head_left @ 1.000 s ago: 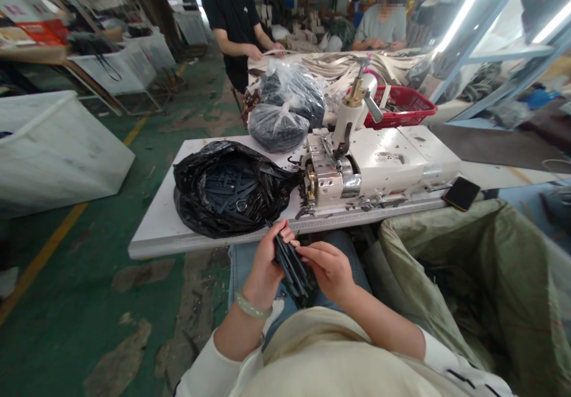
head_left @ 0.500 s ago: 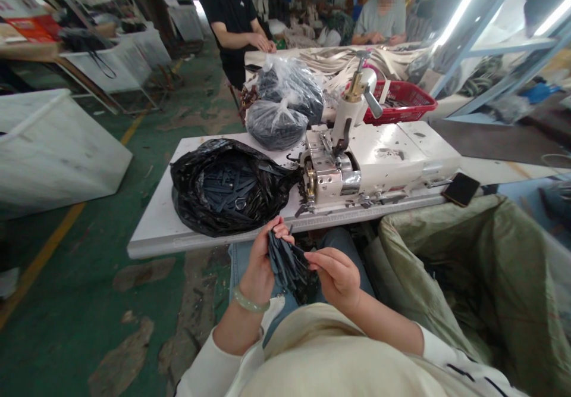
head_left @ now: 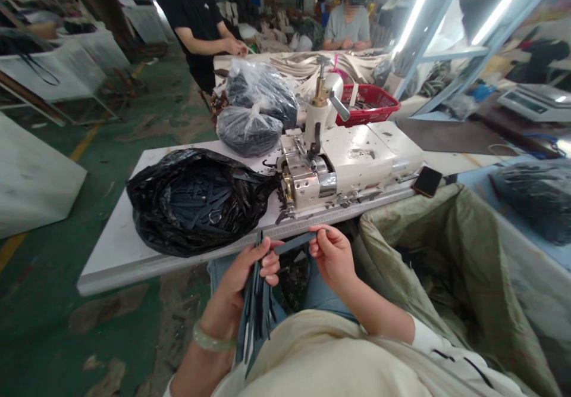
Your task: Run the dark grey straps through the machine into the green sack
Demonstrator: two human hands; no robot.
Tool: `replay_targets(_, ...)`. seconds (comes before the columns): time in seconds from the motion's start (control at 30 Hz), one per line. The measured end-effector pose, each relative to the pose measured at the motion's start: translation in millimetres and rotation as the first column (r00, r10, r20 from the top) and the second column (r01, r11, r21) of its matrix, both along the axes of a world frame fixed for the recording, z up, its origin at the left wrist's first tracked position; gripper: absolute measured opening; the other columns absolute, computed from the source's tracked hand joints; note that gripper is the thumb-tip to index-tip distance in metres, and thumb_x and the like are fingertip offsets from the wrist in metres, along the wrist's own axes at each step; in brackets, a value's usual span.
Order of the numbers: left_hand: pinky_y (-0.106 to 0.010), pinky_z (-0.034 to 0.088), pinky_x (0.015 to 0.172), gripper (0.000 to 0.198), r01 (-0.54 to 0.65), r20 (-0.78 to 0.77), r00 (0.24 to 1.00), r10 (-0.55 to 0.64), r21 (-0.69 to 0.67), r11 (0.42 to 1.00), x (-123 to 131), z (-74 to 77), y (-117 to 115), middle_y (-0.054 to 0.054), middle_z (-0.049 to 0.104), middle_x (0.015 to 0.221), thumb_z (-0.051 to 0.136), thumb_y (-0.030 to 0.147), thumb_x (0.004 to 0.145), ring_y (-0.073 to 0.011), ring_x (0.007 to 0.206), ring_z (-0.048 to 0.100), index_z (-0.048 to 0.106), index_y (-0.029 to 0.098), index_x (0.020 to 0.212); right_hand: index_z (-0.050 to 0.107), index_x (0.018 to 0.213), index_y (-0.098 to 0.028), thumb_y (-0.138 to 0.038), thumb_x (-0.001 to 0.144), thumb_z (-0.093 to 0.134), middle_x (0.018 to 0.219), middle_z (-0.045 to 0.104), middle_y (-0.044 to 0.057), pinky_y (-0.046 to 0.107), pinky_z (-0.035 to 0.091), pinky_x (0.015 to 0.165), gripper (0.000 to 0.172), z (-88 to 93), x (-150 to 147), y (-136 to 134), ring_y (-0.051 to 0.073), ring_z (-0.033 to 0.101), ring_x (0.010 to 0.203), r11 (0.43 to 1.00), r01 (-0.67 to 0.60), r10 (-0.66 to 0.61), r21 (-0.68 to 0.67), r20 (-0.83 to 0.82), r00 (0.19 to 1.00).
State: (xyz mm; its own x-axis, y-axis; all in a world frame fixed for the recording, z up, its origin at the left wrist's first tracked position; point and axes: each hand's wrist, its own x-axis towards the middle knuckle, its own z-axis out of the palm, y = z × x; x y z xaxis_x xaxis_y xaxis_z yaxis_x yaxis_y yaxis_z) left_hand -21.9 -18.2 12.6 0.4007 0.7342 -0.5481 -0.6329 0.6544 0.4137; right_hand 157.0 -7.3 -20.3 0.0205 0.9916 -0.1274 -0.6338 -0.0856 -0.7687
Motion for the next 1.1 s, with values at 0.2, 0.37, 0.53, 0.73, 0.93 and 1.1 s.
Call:
replay_targets(0.2, -0.016, 0.038, 0.041, 0.021, 0.043, -0.076, 0.996, -0.038, 0.072, 0.996, 16, 2.6, -2, 0.008, 0.041, 0.05, 0.07, 0.017, 0.075, -0.0028, 0.039, 0.034, 0.05, 0.015, 0.068, 0.071, 0.088, -0.019, -0.03, 0.077, 0.072, 0.058, 0.057, -0.002, 0.018, 0.038, 0.047, 0.015, -6.5, 0, 4, 0.006, 0.048, 0.048, 0.992, -0.106, 0.11, 0.062, -0.063, 0.992)
replay_targets(0.37, -0.016, 0.037, 0.041, 0.021, 0.076, -0.098, 0.993, -0.069, 0.077, 0.994, 17, -1.0, 1, 0.009, 0.04, 0.049, 0.072, 0.019, 0.073, -0.0026, 0.04, 0.033, 0.052, 0.015, 0.07, 0.07, 0.09, -0.022, -0.024, 0.072, 0.075, 0.068, 0.061, -0.002, 0.019, 0.04, 0.051, 0.019, -7.3, 1, 6, 0.007, 0.051, 0.053, 0.97, -0.187, 0.202, 0.158, -0.084, 0.976)
replay_targets(0.53, -0.016, 0.036, 0.04, 0.019, 0.14, -0.125, 0.983, -0.131, 0.065, 0.988, 22, -7.0, 3, 0.008, 0.04, 0.049, 0.073, 0.025, 0.073, -0.0021, 0.04, 0.033, 0.06, 0.011, 0.076, 0.065, 0.066, -0.016, -0.028, 0.073, 0.075, 0.061, 0.064, -0.001, 0.018, 0.04, 0.046, 0.016, -7.8, -1, 14, 0.007, 0.051, 0.046, 0.992, -0.098, 0.09, 0.073, 0.105, 0.99)
replay_targets(0.73, -0.017, 0.035, 0.039, 0.025, 0.196, -0.16, 0.97, -0.185, 0.053, 0.979, 22, -7.6, 1, 0.007, 0.04, 0.049, 0.074, 0.028, 0.071, -0.0027, 0.04, 0.034, 0.065, 0.008, 0.083, 0.058, 0.056, -0.016, -0.034, 0.069, 0.077, 0.048, 0.06, -0.002, 0.018, 0.04, 0.04, 0.029, -4.2, 0, 18, 0.008, 0.051, 0.039, 0.997, -0.055, 0.065, -0.048, 0.225, 0.972)
replay_targets(0.93, -0.017, 0.034, 0.04, 0.015, 0.168, -0.173, 0.973, -0.155, 0.06, 0.984, 26, -4.7, 2, 0.007, 0.04, 0.049, 0.07, 0.021, 0.071, -0.0028, 0.039, 0.033, 0.065, 0.009, 0.079, 0.069, 0.069, -0.014, -0.035, 0.07, 0.076, 0.051, 0.06, -0.001, 0.017, 0.045, 0.044, 0.022, -3.8, 4, 21, 0.008, 0.053, 0.044, 0.984, -0.099, 0.112, -0.15, 0.086, 0.99)
replay_targets(1.1, -0.017, 0.035, 0.04, 0.014, 0.162, -0.128, 0.979, -0.156, 0.038, 0.986, 27, -9.0, 3, 0.007, 0.04, 0.049, 0.069, 0.021, 0.072, -0.0029, 0.04, 0.034, 0.066, 0.008, 0.076, 0.07, 0.097, -0.019, -0.041, 0.077, 0.07, 0.083, 0.068, 0.003, 0.019, 0.05, 0.058, 0.03, -4.0, 5, 19, 0.01, 0.06, 0.068, 0.94, -0.342, 0.342, 0.012, -0.062, 0.938)
